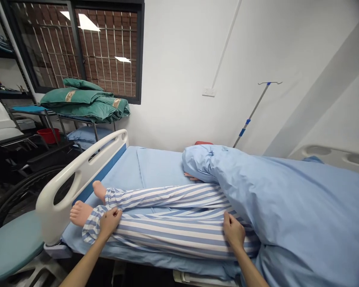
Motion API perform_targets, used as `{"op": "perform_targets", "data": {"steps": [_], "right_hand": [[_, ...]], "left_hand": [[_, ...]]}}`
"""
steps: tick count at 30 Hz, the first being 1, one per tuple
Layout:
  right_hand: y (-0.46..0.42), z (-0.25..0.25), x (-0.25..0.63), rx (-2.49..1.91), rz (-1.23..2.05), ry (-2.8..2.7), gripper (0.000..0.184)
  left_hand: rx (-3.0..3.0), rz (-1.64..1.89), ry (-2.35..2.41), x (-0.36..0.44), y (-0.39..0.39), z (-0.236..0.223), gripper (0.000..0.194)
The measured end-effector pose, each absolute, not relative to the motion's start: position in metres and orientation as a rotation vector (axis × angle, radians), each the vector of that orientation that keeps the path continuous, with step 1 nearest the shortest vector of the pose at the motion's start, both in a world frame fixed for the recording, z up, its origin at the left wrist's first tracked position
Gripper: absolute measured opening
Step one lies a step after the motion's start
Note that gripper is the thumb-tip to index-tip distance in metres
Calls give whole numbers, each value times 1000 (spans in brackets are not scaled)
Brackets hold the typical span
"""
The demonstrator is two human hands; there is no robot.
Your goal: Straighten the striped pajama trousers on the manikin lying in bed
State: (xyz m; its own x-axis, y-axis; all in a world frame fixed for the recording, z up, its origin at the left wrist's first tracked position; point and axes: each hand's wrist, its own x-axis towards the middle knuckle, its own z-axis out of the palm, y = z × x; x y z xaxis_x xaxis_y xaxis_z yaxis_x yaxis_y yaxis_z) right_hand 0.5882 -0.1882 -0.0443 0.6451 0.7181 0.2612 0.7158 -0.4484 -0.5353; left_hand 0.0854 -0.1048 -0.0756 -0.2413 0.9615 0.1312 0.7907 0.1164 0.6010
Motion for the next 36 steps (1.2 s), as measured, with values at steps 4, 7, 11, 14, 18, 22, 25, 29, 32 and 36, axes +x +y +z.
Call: {"op": "perform_targets", "data": {"steps": [4, 7, 11, 14, 18, 22, 25, 29, 32, 36], "right_hand": [[-186, -45, 588, -2288, -29, -1112, 51], [-184, -48, 589, -2323, -56, -1124, 50], [-183, -49, 590, -2366, -61, -1143, 50], [-183, -47, 588, -2398, -47, -1148, 50], [-182, -43, 586, -2435, -16, -1128, 47], [-180, -36, 581, -2474, 5, -1106, 43], [-175, -30, 557, -2397, 21, -1167, 40], [-160, -32, 465, -2004, 84, -1409, 43], [-144, -40, 360, -1708, 185, -1522, 48], [-126, -49, 229, -1511, 302, -1639, 47]], "left_hand": [[1735, 868, 2054, 93, -104, -69, 29], [1742, 972, 1902, 96, -99, -63, 30], [1717, 1017, 1872, 100, -90, -65, 28], [1678, 986, 1975, 100, -90, -70, 28], [1706, 936, 1951, 96, -94, -72, 29], [1747, 907, 1942, 93, -99, -70, 28], [1744, 900, 1935, 92, -100, -69, 28], [1736, 899, 1933, 92, -100, -71, 28], [1741, 921, 1917, 91, -100, -72, 28], [1694, 1054, 1842, 87, -96, -74, 33]]}}
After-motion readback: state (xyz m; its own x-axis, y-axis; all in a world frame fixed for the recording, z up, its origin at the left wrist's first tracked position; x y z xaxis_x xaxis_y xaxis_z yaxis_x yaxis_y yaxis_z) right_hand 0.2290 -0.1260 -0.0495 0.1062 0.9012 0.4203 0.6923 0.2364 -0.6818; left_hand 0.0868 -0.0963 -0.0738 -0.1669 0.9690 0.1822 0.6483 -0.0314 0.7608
